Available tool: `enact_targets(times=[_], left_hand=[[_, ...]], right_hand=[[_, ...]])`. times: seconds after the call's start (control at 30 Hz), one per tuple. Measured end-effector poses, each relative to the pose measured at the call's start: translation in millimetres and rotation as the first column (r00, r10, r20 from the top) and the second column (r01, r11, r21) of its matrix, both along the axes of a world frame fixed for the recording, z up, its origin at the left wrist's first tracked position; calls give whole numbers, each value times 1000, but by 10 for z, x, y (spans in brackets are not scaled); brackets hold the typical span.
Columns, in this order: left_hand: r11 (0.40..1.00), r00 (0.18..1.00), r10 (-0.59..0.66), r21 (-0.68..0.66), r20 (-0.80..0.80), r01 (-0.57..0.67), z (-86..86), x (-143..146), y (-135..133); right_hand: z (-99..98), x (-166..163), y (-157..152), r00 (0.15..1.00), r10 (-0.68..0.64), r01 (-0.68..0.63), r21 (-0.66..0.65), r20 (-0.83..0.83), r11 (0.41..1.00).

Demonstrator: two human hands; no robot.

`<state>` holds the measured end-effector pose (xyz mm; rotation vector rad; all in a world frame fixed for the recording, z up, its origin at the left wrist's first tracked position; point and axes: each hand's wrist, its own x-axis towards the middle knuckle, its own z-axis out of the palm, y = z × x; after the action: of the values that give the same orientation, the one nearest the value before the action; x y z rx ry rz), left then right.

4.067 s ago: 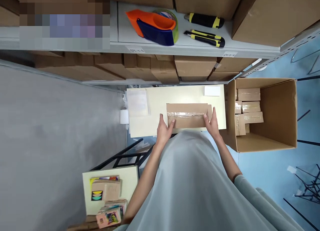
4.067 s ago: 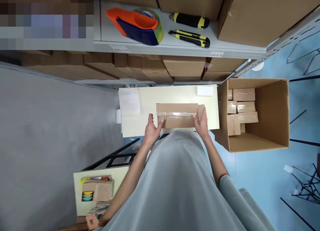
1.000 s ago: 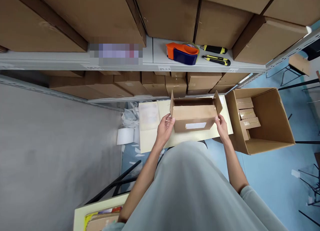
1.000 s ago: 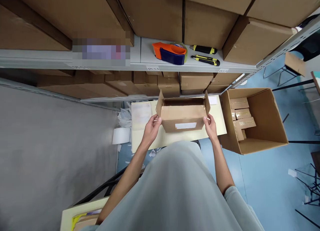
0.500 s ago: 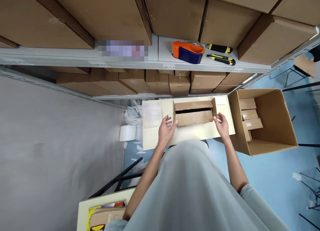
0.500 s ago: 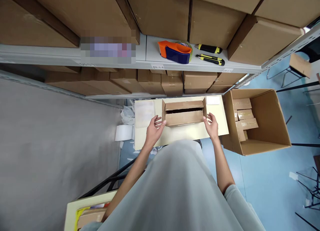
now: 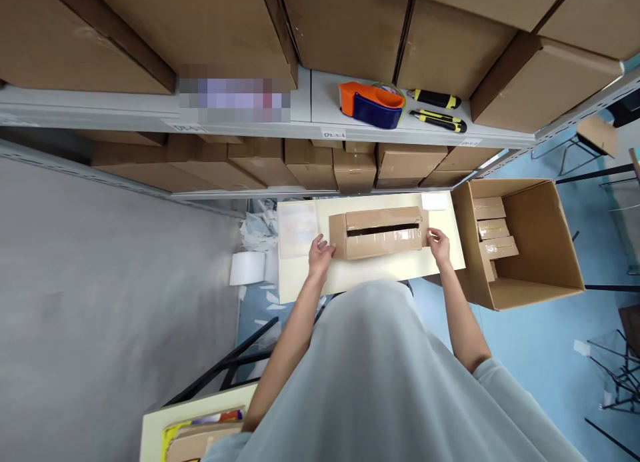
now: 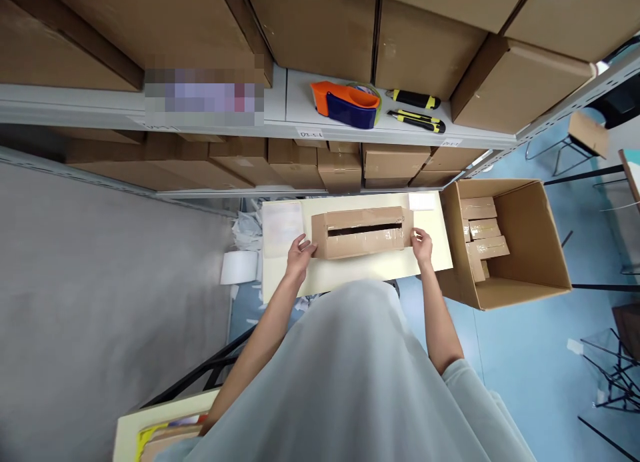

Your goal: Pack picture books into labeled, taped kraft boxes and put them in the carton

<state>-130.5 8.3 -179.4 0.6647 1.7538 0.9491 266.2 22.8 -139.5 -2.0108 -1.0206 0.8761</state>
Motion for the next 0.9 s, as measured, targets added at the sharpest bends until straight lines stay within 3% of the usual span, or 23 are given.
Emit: enact_targets(times=[0.1, 0.23, 0.33, 0.43, 0.6, 0.8, 0.9], left_hand=[[995, 998, -51, 88, -45, 55, 11, 191, -61], [987, 990, -140, 86, 4, 139, 154, 313, -80], [974, 988, -140, 169, -61, 149, 317, 277, -67], [933, 969, -178, 282, -174, 222, 509, 237, -81], [915, 957, -216, 302, -195, 268, 752, 232, -168], [878, 919, -342, 282, -194, 386, 804, 167, -317], [832, 865, -438, 254, -246, 494, 754, 136, -414]], right_hand=[[-121, -203, -24, 994, 101, -102, -13, -35, 995], [-112, -323, -60, 986, 143, -147, -41, -83, 988], [19, -261, -51, 974, 194, -202, -62, -116, 977], [200, -177, 39, 975, 222, -222, 1, -15, 975], [422, -143, 404, 935, 348, -354, 136, 61, 925], [519, -223, 828, 829, 550, -560, 170, 106, 811], [469, -262, 977, 827, 552, -562, 146, 106, 814]])
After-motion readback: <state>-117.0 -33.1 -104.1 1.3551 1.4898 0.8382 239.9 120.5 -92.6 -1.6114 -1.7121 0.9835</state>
